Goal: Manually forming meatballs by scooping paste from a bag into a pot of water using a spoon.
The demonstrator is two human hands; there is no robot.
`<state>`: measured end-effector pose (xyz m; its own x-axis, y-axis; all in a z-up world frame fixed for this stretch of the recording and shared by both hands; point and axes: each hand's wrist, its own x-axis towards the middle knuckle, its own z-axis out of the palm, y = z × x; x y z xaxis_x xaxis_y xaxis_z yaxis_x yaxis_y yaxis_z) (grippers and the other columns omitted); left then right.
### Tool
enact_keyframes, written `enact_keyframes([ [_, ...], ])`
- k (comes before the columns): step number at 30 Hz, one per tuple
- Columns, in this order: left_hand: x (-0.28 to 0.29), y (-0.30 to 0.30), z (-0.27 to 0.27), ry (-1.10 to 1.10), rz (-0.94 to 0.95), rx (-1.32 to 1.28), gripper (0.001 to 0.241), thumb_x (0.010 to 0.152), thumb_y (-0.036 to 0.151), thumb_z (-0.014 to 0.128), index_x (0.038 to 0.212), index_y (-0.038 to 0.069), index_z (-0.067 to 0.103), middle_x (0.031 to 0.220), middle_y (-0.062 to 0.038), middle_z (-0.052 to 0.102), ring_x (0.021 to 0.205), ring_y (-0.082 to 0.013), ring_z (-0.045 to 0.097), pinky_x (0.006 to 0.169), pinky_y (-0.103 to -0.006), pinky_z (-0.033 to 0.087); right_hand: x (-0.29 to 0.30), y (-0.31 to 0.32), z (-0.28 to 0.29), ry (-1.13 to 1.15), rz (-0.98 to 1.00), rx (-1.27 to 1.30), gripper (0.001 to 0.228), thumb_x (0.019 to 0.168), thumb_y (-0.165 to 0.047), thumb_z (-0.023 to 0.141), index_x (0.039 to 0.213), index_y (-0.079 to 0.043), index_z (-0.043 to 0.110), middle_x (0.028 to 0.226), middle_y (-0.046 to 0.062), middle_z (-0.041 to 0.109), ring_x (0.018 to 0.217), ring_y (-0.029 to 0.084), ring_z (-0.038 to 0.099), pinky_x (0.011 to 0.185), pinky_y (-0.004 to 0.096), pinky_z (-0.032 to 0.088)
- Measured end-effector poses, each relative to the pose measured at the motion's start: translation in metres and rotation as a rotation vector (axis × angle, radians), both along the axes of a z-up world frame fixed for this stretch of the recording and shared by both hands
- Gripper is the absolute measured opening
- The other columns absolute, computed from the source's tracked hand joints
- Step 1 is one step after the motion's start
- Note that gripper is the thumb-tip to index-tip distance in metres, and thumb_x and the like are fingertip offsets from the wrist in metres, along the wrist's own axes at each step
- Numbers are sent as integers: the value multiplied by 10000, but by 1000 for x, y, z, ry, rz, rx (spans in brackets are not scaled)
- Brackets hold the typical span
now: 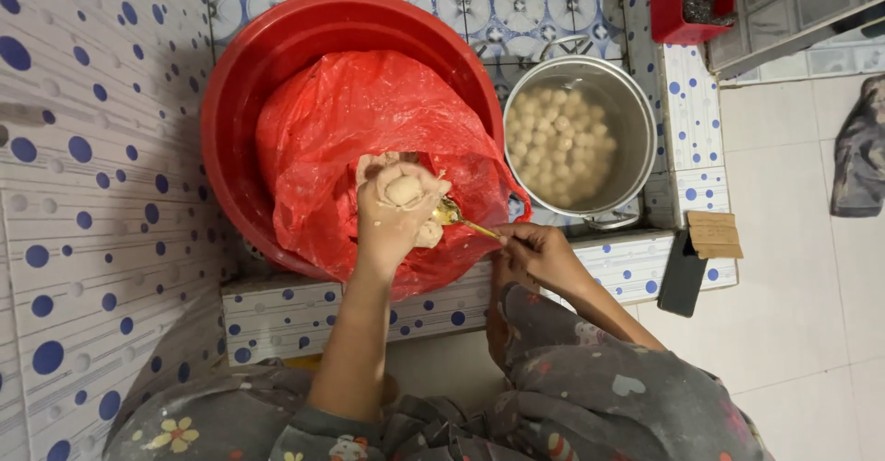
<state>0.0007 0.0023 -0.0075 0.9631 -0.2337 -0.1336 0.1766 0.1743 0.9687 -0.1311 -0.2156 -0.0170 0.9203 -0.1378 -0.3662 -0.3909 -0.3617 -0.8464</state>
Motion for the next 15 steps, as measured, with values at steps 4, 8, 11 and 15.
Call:
enact_keyframes([
  [4, -2, -4, 12, 34, 141, 77, 241, 734, 29, 876, 683, 59, 643, 530, -42, 557, 503, -84, 511, 492, -281, 499, 0, -1, -3, -2, -4, 5, 219, 941, -79, 664, 1116, -54, 793, 690, 178, 756, 607, 201, 700, 592, 347, 561],
  [8, 2, -3, 11, -98, 58, -96, 323, 704, 49, 947, 735, 33, 626, 605, -69, 611, 565, -113, 582, 622, -252, 553, 0, -2, -8, 3, -29, 39, 213, 948, -59, 646, 1109, -33, 784, 657, 147, 742, 546, 184, 691, 530, 295, 547],
  [11, 19, -2, -56, -247, -103, -76, 264, 760, 22, 861, 801, 14, 600, 656, -52, 559, 624, -127, 551, 675, -229, 513, 2, -4, -10, 13, -27, 38, 220, 949, -54, 643, 1121, -22, 776, 658, 155, 743, 539, 187, 697, 506, 288, 544],
  [15, 3, 7, -16, -16, -162, -368, 192, 905, 39, 756, 1040, -30, 639, 731, -107, 596, 473, -111, 570, 364, -280, 544, 1, -6, -10, -8, -17, 34, 222, 949, -42, 633, 1119, -11, 772, 658, 169, 740, 555, 201, 710, 494, 300, 546],
])
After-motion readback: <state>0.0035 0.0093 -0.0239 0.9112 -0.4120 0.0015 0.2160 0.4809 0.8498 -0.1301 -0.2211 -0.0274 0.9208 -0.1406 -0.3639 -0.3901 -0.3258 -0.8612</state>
